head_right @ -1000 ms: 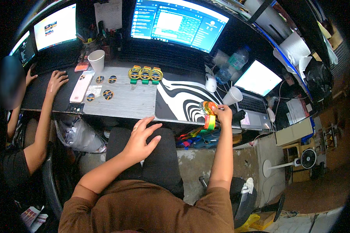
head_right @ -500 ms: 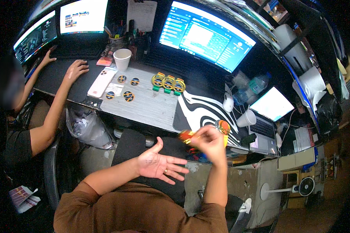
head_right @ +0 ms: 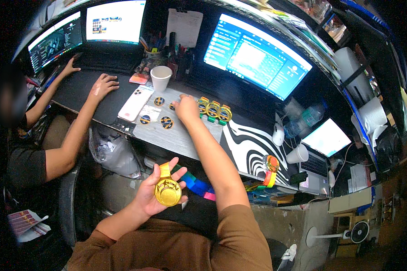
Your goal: The person repeatedly picks up a gold medal and a small circular sticker, places the sticker on the medal face, and sets the finished medal on the desk. The process is repeated several times with identical medals and stickers.
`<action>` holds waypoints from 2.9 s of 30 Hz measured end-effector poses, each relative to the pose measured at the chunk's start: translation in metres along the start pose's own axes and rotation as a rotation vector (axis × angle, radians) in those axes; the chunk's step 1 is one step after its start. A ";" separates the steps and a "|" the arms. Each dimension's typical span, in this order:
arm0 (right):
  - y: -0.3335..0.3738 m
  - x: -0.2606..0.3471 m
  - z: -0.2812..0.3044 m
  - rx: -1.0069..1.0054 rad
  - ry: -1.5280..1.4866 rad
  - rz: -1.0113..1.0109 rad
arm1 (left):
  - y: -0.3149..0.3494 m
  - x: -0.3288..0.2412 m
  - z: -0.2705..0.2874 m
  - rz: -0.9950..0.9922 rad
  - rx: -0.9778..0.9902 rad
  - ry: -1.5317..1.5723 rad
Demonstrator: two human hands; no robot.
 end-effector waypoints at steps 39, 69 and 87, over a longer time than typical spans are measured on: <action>0.192 0.036 0.166 -0.205 -0.778 0.080 | -0.028 -0.052 -0.040 -0.638 -0.331 -1.219; 0.197 0.014 0.149 -0.032 -1.204 -0.232 | -0.033 -0.050 -0.038 -0.442 -0.191 -1.122; 0.205 0.013 0.116 0.157 -1.618 -0.294 | -0.053 -0.030 0.016 -0.078 -0.114 -0.589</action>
Point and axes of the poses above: each hand's wrist, its own y-axis away from the middle knuckle, its own z-axis out of the back of the hand, x = y × z, the point moved 7 cm from there along -y, towards the middle knuckle, and after that the axes turned 3 degrees about -x, right-handed, at the moved point
